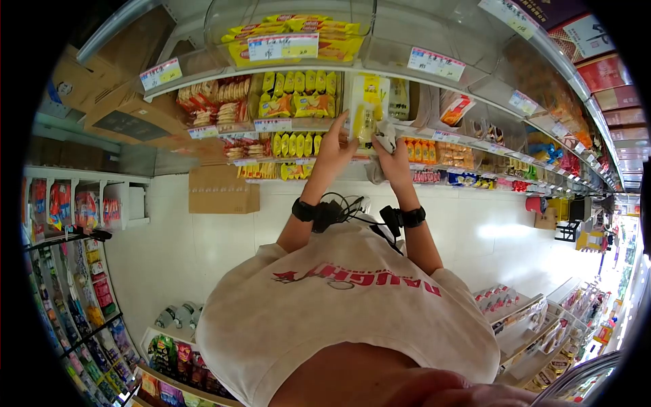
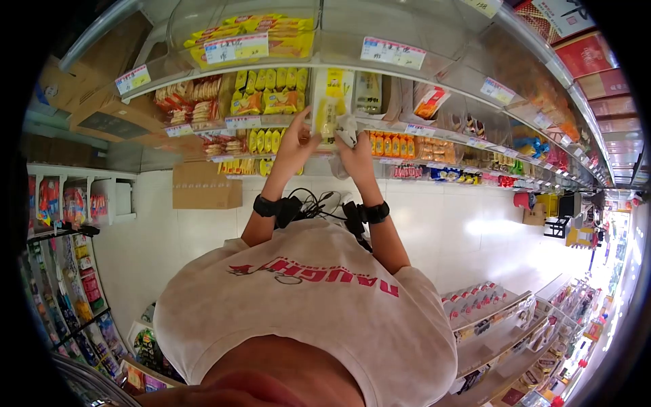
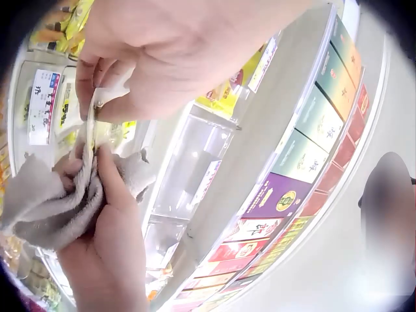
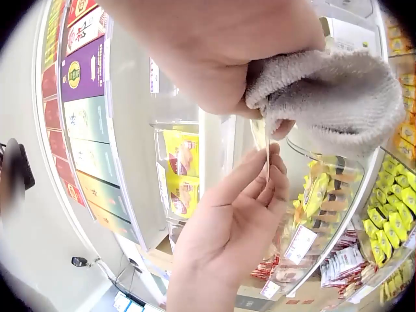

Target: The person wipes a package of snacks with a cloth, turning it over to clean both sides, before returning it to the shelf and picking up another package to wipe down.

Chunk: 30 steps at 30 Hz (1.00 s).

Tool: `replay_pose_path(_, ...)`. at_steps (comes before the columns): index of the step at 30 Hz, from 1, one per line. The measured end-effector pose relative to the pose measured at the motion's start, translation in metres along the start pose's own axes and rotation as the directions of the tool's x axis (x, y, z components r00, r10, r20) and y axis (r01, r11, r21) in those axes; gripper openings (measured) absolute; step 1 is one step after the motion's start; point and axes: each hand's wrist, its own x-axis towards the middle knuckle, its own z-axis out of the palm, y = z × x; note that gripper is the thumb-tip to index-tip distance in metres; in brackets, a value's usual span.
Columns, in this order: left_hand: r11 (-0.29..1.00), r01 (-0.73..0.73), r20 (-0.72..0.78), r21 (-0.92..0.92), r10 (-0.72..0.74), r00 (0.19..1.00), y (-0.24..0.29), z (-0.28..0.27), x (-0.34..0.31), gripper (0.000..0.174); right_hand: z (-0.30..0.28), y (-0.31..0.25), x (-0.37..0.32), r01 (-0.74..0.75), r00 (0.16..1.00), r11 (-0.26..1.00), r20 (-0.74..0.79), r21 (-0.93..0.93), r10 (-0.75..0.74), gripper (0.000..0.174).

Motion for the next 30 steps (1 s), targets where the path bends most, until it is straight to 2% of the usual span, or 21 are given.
replay_pose_path(1, 0.998, -0.025, -0.004, 0.055, 0.026, 1.000, 0.008, 0.003, 0.005, 0.063, -0.003, -0.001, 0.003, -0.020, 0.999, 0.996, -0.032, -0.087, 0.017, 0.031)
replay_pose_path(4, 0.990, -0.110, -0.034, 0.092, 0.113, 0.993, 0.007, 0.014, 0.024, 0.063, -0.006, 0.002, 0.019, 0.100, 0.986, 0.995, -0.135, 0.020, -0.097, 0.036)
replay_pose_path(7, 0.981, -0.162, -0.091, 0.108, 0.172, 0.981, 0.005, 0.024, 0.048, 0.063, -0.017, 0.002, 0.033, 0.209, 0.972, 0.933, -0.041, -0.293, -0.231, 0.043)
replay_pose_path(10, 0.941, -0.188, -0.137, 0.282, 0.233, 0.963, -0.005, 0.034, 0.076, 0.059, -0.013, -0.009, 0.059, 0.429, 0.879, 0.836, -0.054, -0.343, -0.473, 0.046)
replay_pose_path(11, 0.927, -0.170, -0.131, 0.333, 0.224, 0.966, -0.014, 0.035, 0.086, 0.057, -0.011, -0.007, 0.066, 0.419, 0.897, 0.844, 0.012, -0.334, -0.441, 0.047)
replay_pose_path(13, 0.787, -0.220, -0.055, 0.577, 0.306, 0.950, -0.014, 0.036, 0.097, 0.058, -0.012, 0.010, 0.082, 0.408, 0.913, 0.857, 0.158, -0.315, -0.377, 0.048)
replay_pose_path(16, 0.626, -0.269, -0.022, 0.732, 0.416, 0.909, -0.004, 0.047, 0.097, 0.046, 0.002, 0.040, 0.099, 0.412, 0.909, 0.876, 0.189, -0.250, -0.373, 0.045)
replay_pose_path(18, 0.488, -0.288, 0.017, 0.824, 0.487, 0.873, -0.006, 0.048, 0.098, 0.045, 0.001, 0.034, 0.107, 0.226, 0.937, 0.941, 0.319, -0.253, -0.140, 0.046)
replay_pose_path(19, 0.419, -0.297, 0.045, 0.858, 0.515, 0.856, -0.006, 0.049, 0.098, 0.044, -0.002, 0.031, 0.109, 0.128, 0.925, 0.953, 0.379, -0.275, -0.015, 0.046)
replay_pose_path(22, 0.506, -0.352, 0.073, 0.787, 0.491, 0.868, -0.003, 0.051, 0.100, 0.043, -0.009, 0.042, 0.124, 0.224, 0.910, 0.960, 0.388, -0.166, -0.145, 0.051)
replay_pose_path(23, 0.554, -0.283, 0.073, 0.783, 0.370, 0.926, -0.018, 0.049, 0.103, 0.046, -0.007, 0.060, 0.136, 0.160, 0.925, 0.945, 0.378, -0.284, -0.043, 0.052)
replay_pose_path(25, 0.484, -0.333, 0.187, 0.809, 0.325, 0.927, -0.023, 0.049, 0.096, 0.052, -0.026, 0.037, 0.154, -0.128, 0.898, 0.946, 0.370, -0.299, 0.239, 0.045)
replay_pose_path(26, 0.454, -0.359, 0.244, 0.815, 0.293, 0.924, -0.025, 0.049, 0.093, 0.055, -0.022, 0.060, 0.164, 0.040, 0.976, 0.997, 0.216, -0.061, -0.026, 0.042)
replay_pose_path(27, 0.469, -0.333, 0.221, 0.818, 0.278, 0.935, -0.026, 0.052, 0.091, 0.058, -0.020, 0.083, 0.170, 0.237, 0.971, 0.960, -0.007, 0.146, -0.239, 0.040)
replay_pose_path(29, 0.501, -0.285, 0.177, 0.817, 0.252, 0.951, -0.026, 0.056, 0.089, 0.062, -0.031, 0.085, 0.177, 0.083, 0.996, 0.996, -0.046, 0.046, -0.081, 0.041)
replay_pose_path(30, 0.500, -0.290, 0.183, 0.816, 0.252, 0.950, -0.027, 0.057, 0.090, 0.063, -0.032, 0.097, 0.183, 0.035, 0.999, 0.998, -0.010, 0.052, -0.035, 0.044)
